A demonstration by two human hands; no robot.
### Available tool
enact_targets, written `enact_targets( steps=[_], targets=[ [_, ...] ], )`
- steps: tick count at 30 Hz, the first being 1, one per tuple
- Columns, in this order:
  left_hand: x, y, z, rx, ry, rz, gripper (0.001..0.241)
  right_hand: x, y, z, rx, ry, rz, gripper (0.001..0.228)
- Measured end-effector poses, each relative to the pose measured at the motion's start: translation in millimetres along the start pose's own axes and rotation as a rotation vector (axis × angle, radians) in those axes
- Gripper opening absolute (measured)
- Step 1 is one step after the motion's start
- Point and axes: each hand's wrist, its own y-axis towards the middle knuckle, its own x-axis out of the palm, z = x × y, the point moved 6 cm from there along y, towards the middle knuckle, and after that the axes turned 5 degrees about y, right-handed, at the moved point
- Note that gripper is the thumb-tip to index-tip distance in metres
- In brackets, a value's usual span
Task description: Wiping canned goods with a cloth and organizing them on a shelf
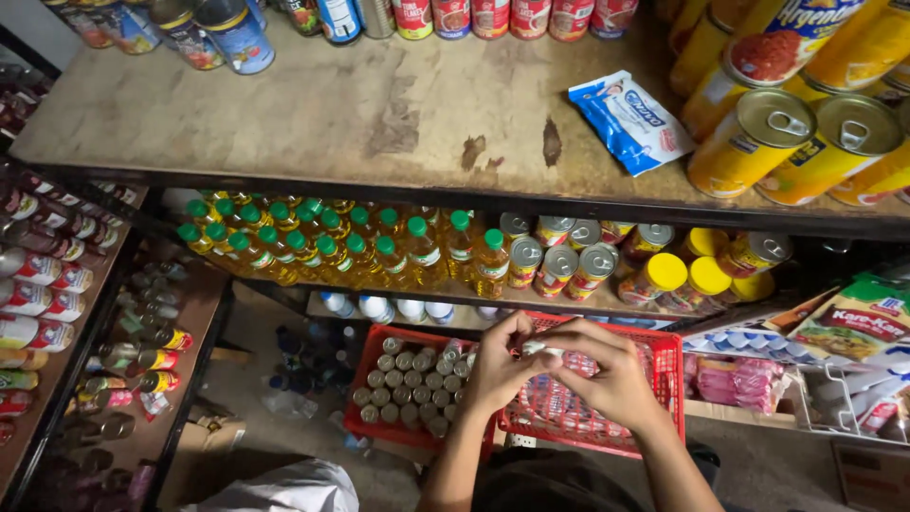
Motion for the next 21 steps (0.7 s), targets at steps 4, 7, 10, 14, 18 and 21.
enact_targets(
  steps=[4,7,10,14,18,21],
  targets=[
    [-49.8,32.9,23.1,-0.108,-0.18,0.092,0.037,-12.0,-2.5,15.1,0.079,-0.016,0.135,0.029],
    [-167.2,56.6,-15.0,-0.202,0.165,0.337,0.03,-26.6,-11.8,18.2,0.13,-0.017,0.261,0.027],
    [-252.9,84.6,-54.8,-0.15,1.006,0.353,0.028,-30.3,-23.5,34.3,0.15,0.003,0.331,0.028],
    [-267.7,103.9,-89.9,-0.212,1.237,0.187,0.047,-20.1,-22.2,22.7,0.176,0.037,0.341,0.028],
    [-269.4,97.9,-153.2,-0.452,1.204,0.127,0.056,-24.9,-32.8,33.7,0.166,0.048,0.364,0.03],
    [-236.1,63.5,-97.5,-0.16,1.251,0.384,0.04,-36.1,-38.3,42.3,0.188,0.043,0.385,0.029]
  ],
)
